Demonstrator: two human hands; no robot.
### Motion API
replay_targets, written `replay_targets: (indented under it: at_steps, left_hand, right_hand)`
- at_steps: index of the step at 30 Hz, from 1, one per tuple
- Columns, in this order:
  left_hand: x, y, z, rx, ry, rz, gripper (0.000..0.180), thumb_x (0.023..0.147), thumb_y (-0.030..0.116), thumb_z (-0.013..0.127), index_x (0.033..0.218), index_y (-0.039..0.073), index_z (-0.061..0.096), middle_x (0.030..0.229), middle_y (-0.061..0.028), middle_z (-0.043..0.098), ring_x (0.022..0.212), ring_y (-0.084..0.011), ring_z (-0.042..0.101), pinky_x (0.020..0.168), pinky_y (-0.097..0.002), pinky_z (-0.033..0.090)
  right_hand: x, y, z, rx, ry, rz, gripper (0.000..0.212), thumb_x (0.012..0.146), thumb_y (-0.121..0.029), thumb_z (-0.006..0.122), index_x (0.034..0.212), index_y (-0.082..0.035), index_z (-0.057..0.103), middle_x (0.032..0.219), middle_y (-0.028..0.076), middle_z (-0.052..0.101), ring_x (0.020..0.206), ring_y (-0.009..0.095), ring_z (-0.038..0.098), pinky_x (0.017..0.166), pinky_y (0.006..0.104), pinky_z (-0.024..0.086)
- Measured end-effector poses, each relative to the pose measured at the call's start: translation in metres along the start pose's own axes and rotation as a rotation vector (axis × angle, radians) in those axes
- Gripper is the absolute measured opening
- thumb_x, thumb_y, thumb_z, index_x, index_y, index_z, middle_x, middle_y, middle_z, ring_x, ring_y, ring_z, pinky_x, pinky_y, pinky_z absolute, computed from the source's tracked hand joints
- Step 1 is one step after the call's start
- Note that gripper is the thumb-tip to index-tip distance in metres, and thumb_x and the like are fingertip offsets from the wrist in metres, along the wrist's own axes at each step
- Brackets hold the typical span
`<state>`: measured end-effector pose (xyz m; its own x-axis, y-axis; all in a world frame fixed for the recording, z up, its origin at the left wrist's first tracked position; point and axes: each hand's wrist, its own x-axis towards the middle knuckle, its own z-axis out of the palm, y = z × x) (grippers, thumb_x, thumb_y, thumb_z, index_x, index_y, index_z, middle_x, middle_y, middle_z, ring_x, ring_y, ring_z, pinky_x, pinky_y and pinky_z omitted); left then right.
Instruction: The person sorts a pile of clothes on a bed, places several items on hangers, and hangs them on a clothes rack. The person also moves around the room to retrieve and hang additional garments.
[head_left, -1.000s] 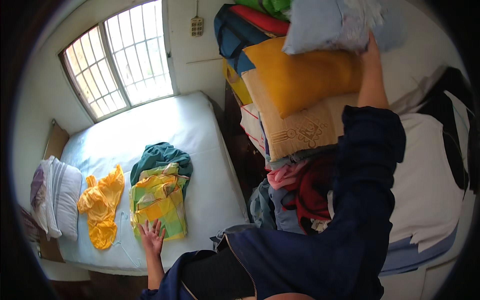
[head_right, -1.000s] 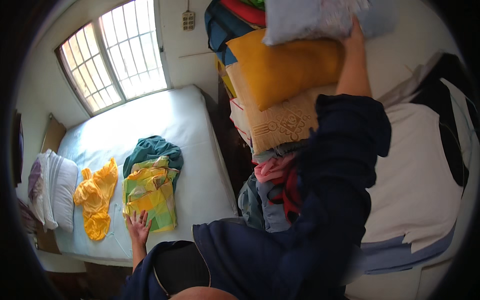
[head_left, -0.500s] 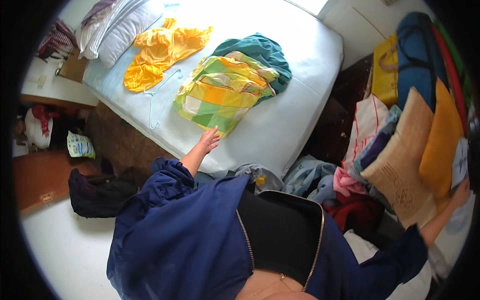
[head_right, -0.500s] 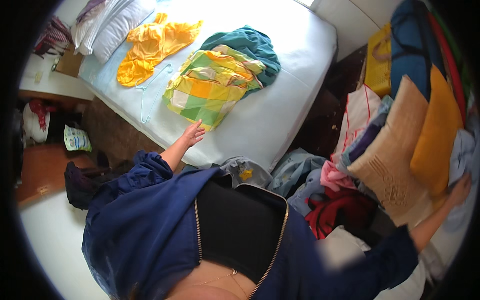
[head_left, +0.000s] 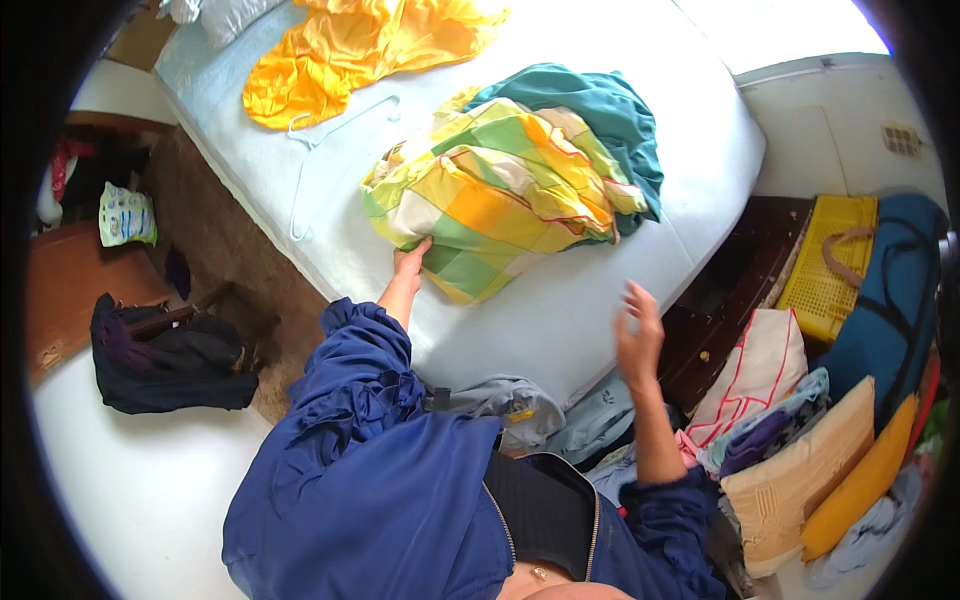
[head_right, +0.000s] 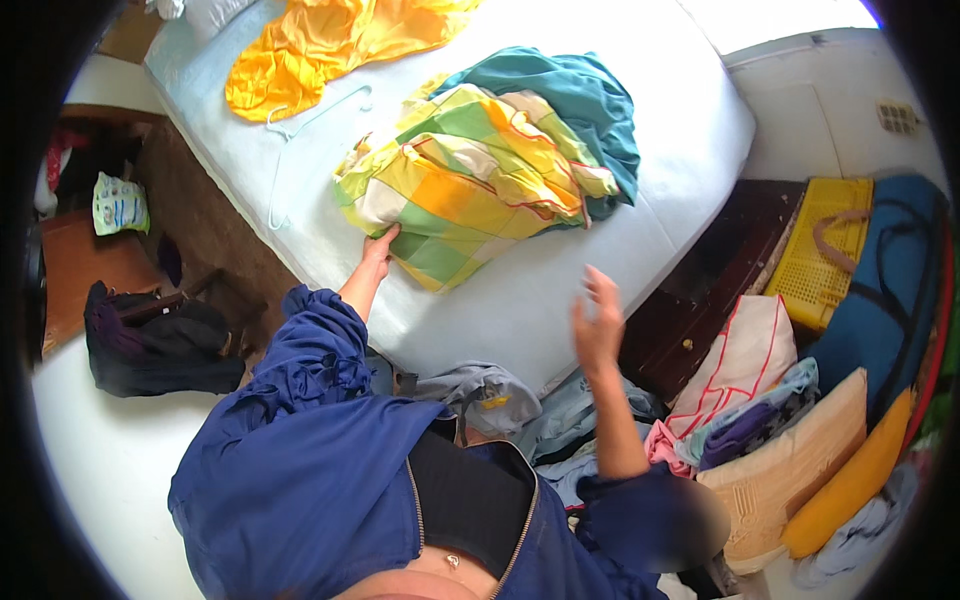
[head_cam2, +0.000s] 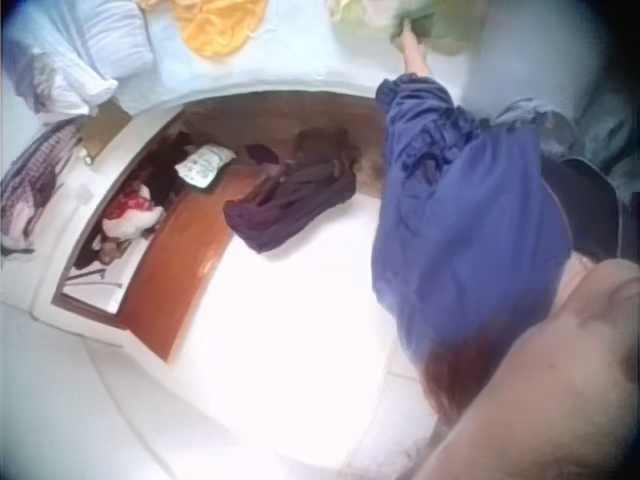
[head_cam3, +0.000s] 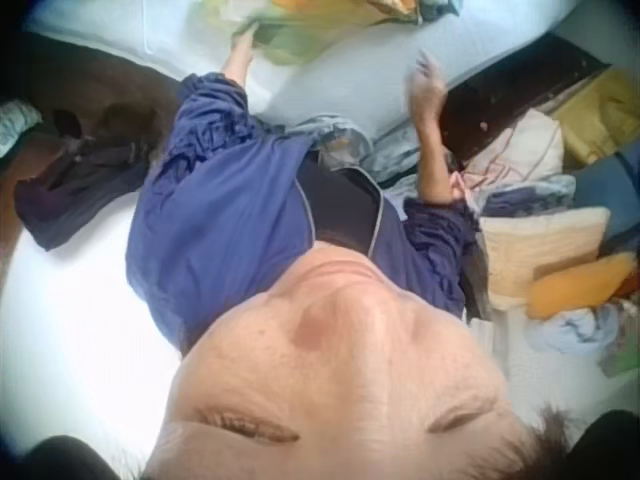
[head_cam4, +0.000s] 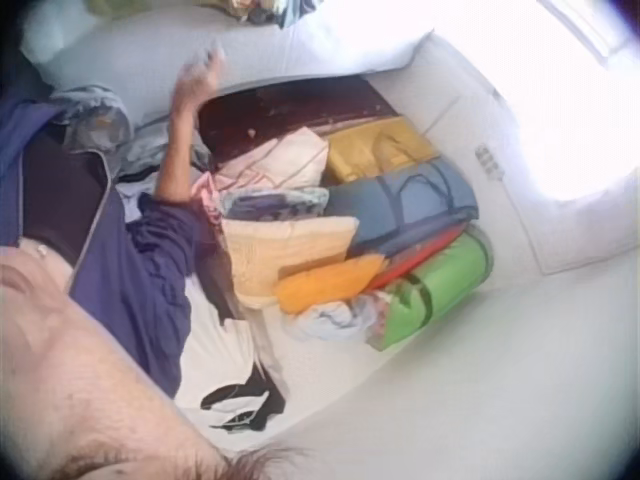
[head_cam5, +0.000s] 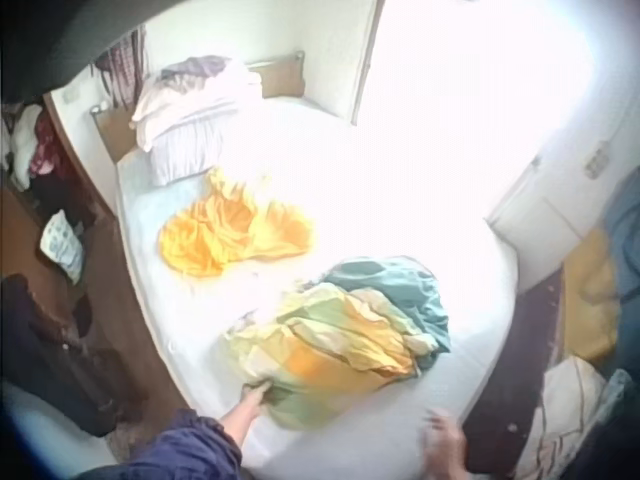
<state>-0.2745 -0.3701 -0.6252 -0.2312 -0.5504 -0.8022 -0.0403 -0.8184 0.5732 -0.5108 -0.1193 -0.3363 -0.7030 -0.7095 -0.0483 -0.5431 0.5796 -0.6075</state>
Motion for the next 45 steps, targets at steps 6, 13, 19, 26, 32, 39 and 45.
replay_targets:
  at_steps: [6, 13, 19, 26, 32, 39, 45]
  left_hand:
    - [-0.027, 0.019, -0.003, -0.245, -0.16, -0.169, 0.049, 0.072, 0.01, 0.07, 0.115, 0.004, 0.048, 0.108, -0.0067, 0.055, 0.097, -0.02, 0.053, 0.081, -0.0322, 0.044]
    - [-0.072, 0.081, 0.051, -0.112, -0.363, -0.107, 0.048, 0.075, 0.017, 0.066, 0.117, 0.007, 0.046, 0.109, -0.0041, 0.054, 0.095, -0.0163, 0.053, 0.08, -0.0308, 0.045]
    - [-0.063, 0.085, 0.04, -0.2, -0.53, -0.11, 0.068, 0.08, 0.054, 0.049, 0.129, 0.01, 0.031, 0.127, -0.0071, 0.039, 0.12, -0.0198, 0.033, 0.097, -0.0472, 0.027]
    - [-0.065, 0.003, -0.015, -0.368, -0.852, 0.144, 0.071, 0.083, 0.062, 0.031, 0.135, 0.015, 0.021, 0.137, -0.0066, 0.029, 0.126, -0.0241, 0.027, 0.102, -0.0438, 0.023]
    - [-0.129, 0.015, -0.059, -0.495, -0.737, -0.14, 0.07, 0.083, 0.062, 0.03, 0.134, 0.014, 0.025, 0.136, -0.0065, 0.031, 0.125, -0.0245, 0.028, 0.101, -0.0431, 0.025]
    - [-0.133, -0.008, -0.089, -0.532, -0.372, -0.228, 0.069, 0.083, 0.062, 0.03, 0.132, 0.014, 0.028, 0.134, -0.0065, 0.033, 0.124, -0.0249, 0.029, 0.1, -0.0421, 0.028]
    - [-0.104, -0.022, -0.05, -0.064, -0.253, -0.26, 0.076, 0.077, 0.064, 0.045, 0.132, 0.013, 0.029, 0.13, -0.0049, 0.039, 0.122, -0.0212, 0.033, 0.098, -0.039, 0.029]
  right_hand:
    - [0.043, -0.07, 0.204, -0.151, -0.36, -0.171, 0.091, 0.058, -0.018, 0.075, 0.132, -0.004, 0.023, 0.131, 0.022, 0.031, 0.12, 0.035, 0.034, 0.095, 0.045, 0.032]
    - [0.061, -0.071, 0.251, -0.403, -0.098, -0.179, 0.086, 0.061, -0.022, 0.07, 0.132, -0.002, 0.026, 0.13, 0.023, 0.033, 0.116, 0.037, 0.037, 0.089, 0.0474, 0.035]
    - [0.109, -0.064, 0.174, -0.075, -0.28, -0.02, 0.059, 0.064, -0.014, 0.065, 0.12, -0.011, 0.046, 0.091, 0.019, 0.06, 0.082, 0.036, 0.058, 0.071, 0.0404, 0.047]
    - [-0.005, -0.128, 0.133, 0.152, -0.505, -0.125, 0.059, 0.063, -0.01, 0.065, 0.119, -0.008, 0.048, 0.09, 0.021, 0.06, 0.084, 0.034, 0.059, 0.073, 0.0371, 0.048]
    - [-0.07, -0.158, 0.109, 0.57, -0.949, 0.025, 0.053, 0.066, -0.005, 0.064, 0.117, -0.003, 0.049, 0.091, 0.017, 0.062, 0.084, 0.025, 0.061, 0.076, 0.0322, 0.046]
    - [0.011, -0.033, 0.118, 0.843, -0.734, 0.565, 0.048, 0.061, 0.002, 0.068, 0.106, -0.003, 0.053, 0.096, 0.007, 0.06, 0.085, 0.018, 0.058, 0.078, 0.0324, 0.047]
    - [0.068, 0.107, 0.152, 0.314, -0.533, 0.577, 0.051, 0.078, -0.017, 0.061, 0.121, 0.002, 0.043, 0.104, 0.012, 0.058, 0.089, 0.017, 0.058, 0.078, 0.0309, 0.047]
